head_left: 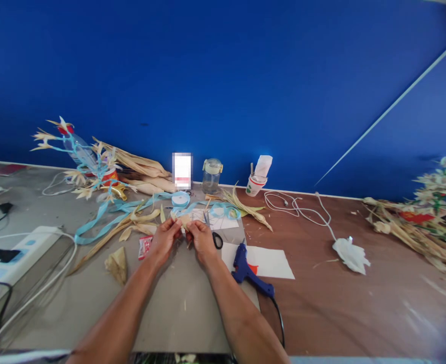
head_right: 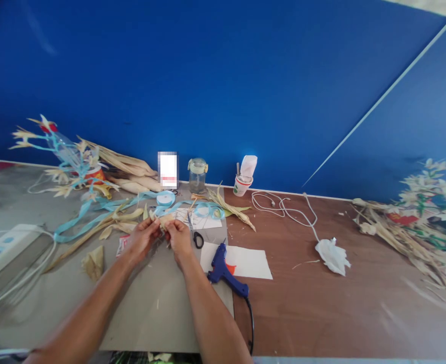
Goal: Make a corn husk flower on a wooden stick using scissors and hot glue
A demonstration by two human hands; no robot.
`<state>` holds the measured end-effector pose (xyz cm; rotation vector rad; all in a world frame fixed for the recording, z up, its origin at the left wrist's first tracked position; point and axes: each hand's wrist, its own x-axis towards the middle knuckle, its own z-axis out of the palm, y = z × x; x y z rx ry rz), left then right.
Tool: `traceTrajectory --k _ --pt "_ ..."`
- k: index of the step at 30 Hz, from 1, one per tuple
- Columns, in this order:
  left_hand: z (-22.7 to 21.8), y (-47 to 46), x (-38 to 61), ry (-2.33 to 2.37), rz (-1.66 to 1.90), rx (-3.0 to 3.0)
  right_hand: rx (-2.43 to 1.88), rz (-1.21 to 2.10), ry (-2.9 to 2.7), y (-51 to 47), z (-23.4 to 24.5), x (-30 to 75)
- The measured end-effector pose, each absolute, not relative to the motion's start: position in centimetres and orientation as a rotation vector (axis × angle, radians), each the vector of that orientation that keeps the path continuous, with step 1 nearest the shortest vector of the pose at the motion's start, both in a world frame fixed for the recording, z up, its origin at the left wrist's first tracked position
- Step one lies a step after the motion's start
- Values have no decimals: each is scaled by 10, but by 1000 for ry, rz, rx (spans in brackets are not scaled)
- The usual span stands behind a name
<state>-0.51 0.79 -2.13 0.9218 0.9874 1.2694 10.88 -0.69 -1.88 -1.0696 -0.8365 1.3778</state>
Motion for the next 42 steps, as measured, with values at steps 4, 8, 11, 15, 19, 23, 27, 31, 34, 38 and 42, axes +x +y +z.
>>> traceTrajectory --k 4,8,11,15,19,23,27,31,34,38,42 --pt "-24 9 -6 1060 1290 1021 -1020 1375 -754 -5 -19 109" --pt "-25 10 -7 1085 1287 1093 -963 1358 -675 -2 -21 110" --pt "-25 9 -6 1062 1299 1089 -934 1355 -622 0 -21 110" --pt "-25 7 -3 1008 1268 1071 -928 1343 -633 -1 -21 107" --pt "-23 5 -1 1037 1260 1091 -983 1300 -709 -4 -19 105" --pt "-22 5 -1 1005 1310 1031 -1025 1265 -742 -7 -15 105" --pt "-23 6 0 983 1322 994 -1048 1260 -760 -9 -15 105" --pt "-20 5 0 988 1310 942 -1040 1283 -760 -9 -17 105" --pt "-16 3 1 965 1323 917 -1005 1334 -716 -8 -18 107" --pt "-14 2 1 957 1335 948 -1011 1323 -734 -7 -20 106" --pt "-19 4 -1 1003 1316 1004 -1043 1275 -801 -9 -21 104"
